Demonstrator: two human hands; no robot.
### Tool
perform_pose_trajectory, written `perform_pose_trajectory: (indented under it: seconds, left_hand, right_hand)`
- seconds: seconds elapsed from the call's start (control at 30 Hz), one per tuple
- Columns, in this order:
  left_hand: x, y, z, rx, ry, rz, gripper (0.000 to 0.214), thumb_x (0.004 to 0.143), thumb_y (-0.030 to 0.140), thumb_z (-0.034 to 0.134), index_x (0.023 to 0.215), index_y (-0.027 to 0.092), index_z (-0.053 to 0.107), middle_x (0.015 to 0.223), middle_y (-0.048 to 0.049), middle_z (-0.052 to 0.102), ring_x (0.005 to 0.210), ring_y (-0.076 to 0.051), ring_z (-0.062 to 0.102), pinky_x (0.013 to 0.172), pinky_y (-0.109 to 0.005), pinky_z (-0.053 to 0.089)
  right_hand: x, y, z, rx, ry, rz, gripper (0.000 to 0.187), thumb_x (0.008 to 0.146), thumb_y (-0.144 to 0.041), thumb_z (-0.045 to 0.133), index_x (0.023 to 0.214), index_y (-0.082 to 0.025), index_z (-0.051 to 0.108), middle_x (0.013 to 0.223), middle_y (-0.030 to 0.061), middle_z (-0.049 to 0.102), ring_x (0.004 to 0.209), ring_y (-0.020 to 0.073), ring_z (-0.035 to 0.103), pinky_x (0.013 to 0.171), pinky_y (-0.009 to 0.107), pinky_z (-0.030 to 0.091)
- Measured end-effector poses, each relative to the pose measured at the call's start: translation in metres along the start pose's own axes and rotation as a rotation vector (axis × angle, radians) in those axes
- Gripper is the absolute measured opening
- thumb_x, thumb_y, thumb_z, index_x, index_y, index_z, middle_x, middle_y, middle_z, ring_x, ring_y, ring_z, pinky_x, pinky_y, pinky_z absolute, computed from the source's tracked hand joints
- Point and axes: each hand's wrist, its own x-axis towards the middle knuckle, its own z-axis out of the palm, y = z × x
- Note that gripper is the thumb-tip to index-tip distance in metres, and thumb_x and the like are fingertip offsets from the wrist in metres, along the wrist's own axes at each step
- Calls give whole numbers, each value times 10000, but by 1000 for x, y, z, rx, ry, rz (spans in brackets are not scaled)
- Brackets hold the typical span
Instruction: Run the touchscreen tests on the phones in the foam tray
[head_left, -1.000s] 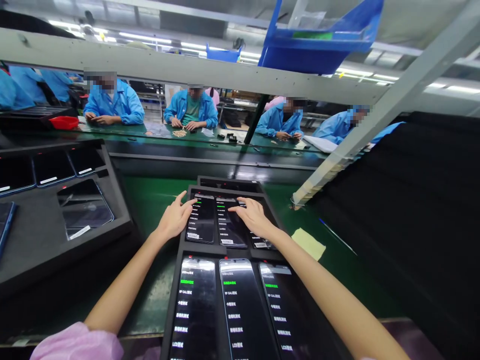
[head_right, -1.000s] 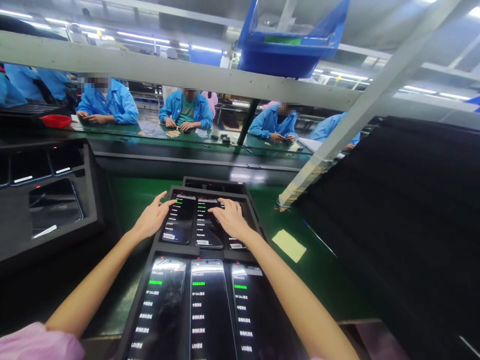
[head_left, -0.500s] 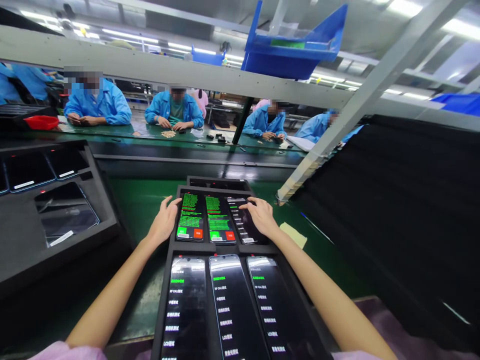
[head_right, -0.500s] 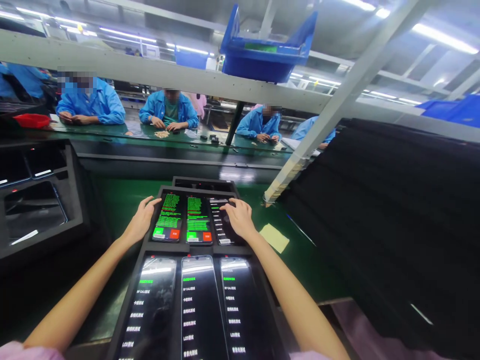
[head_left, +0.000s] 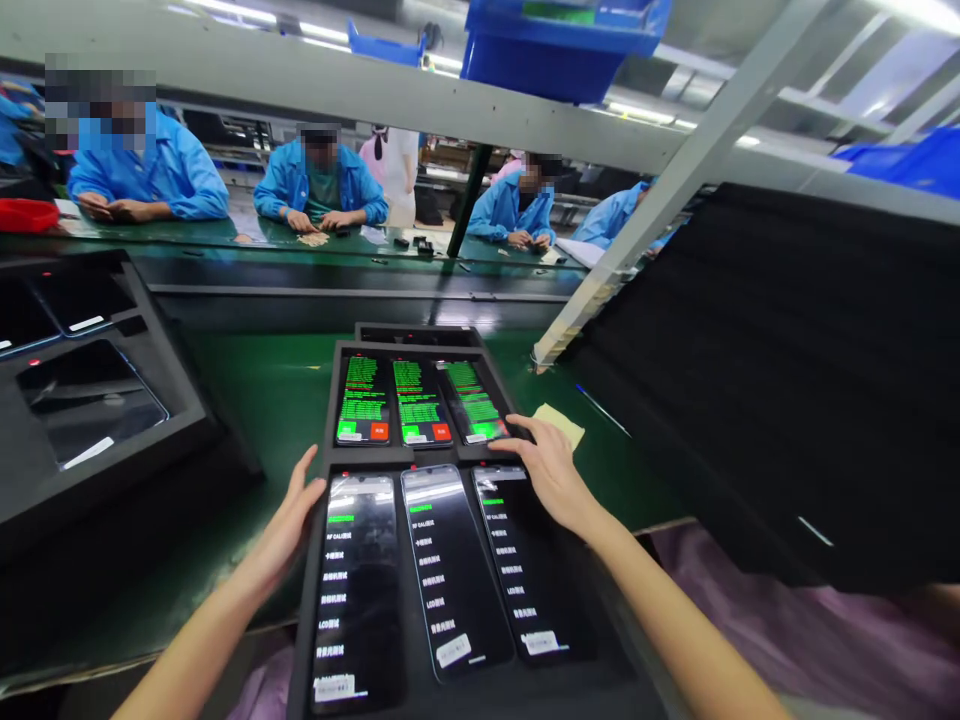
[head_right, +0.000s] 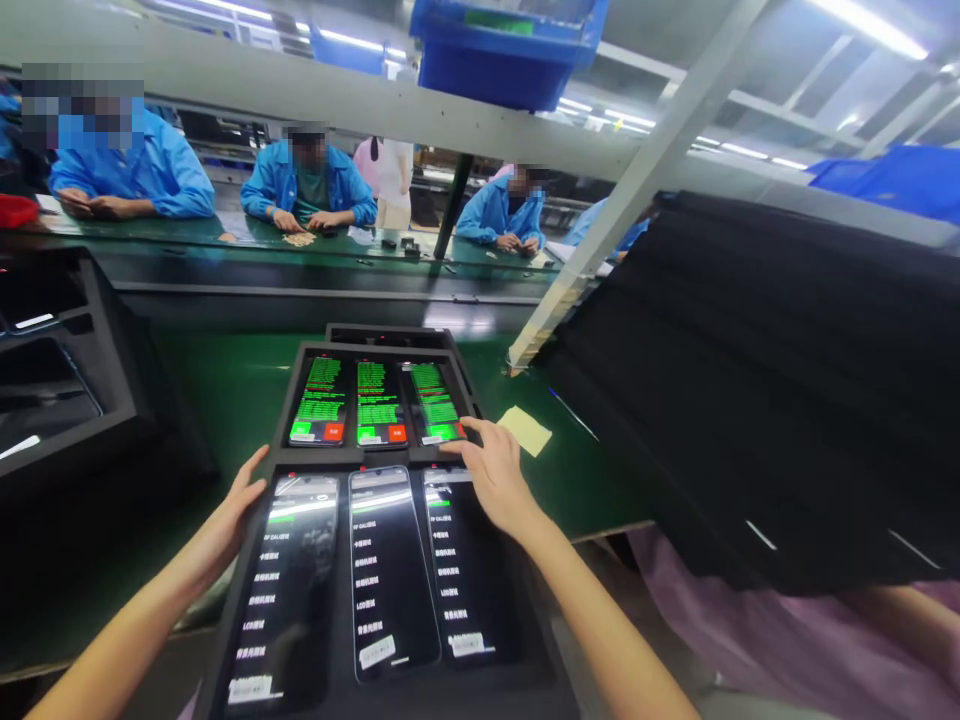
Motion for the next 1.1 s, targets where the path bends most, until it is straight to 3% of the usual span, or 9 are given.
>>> perform_pose_trajectory:
  seconds: [0.13, 0.27, 0.43, 0.53, 0.67, 0.77, 1.1]
  left_hand:
    - [-31, -10, 8, -9, 80, -10, 747, 776, 466, 533, 1414, 341, 165, 1259, -55, 562, 977, -236, 632, 883, -372, 456]
    - [-36, -4, 16, 5, 121, -22, 747, 783, 343, 530, 1416, 337, 133, 1250, -43, 560, 901, -193, 650, 797, -306, 489]
    - [-36, -1, 19, -9, 130, -12, 749, 766, 295, 530, 1411, 332, 150, 1168, -38, 594, 810, -176, 657, 754, -301, 492]
    - [-37, -3, 20, -17, 119, 15, 757, 762, 285, 527, 1412, 319, 140, 1162, -44, 586, 787, -164, 647, 758, -299, 489]
    - [-36, -1, 22, 6, 108, 45, 779, 748, 258, 538, 1411, 302, 130, 1149, -52, 576, 736, -139, 624, 747, -288, 484]
    - [-34, 1, 23, 0, 128, 23, 796, 733, 228, 544, 1405, 316, 127, 1096, -34, 591, 674, -127, 607, 721, -288, 479]
    - [-31, 3, 25, -13, 138, 0, 807, 704, 155, 526, 1392, 294, 128, 940, -6, 586, 618, -108, 575, 628, -244, 464]
  right_hand:
    - [-50, -12, -7, 17, -38, 2, 599, 913, -497, 106, 968, -321, 676, 1265, 32, 479, 1203, 247, 391, 1050, 529, 215]
    - [-69, -15, -10, 17, -104, -17, 575, 918, -482, 120, 970, -338, 674, 1306, 18, 447, 1241, 245, 356, 1065, 539, 189]
    - [-67, -20, -12, -56, -146, -10, 555, 918, -478, 140, 982, -340, 673, 1315, 26, 443, 1247, 257, 352, 1064, 561, 196]
    - [-62, -35, -11, -77, -159, -89, 543, 920, -468, 141, 1032, -337, 656, 1336, 37, 431, 1267, 261, 335, 1072, 566, 185]
    - [-52, -63, -8, -102, -332, -233, 455, 926, -448, 204, 1142, -339, 590, 1379, 55, 393, 1306, 257, 294, 1073, 575, 183]
    - [-44, -76, -8, -142, -437, -256, 436, 931, -421, 221, 1151, -310, 581, 1403, 84, 357, 1325, 269, 267, 1064, 592, 186]
    - [-49, -60, -4, -105, -234, -331, 419, 924, -443, 227, 1176, -352, 549, 1384, 51, 375, 1306, 255, 294, 1059, 588, 213]
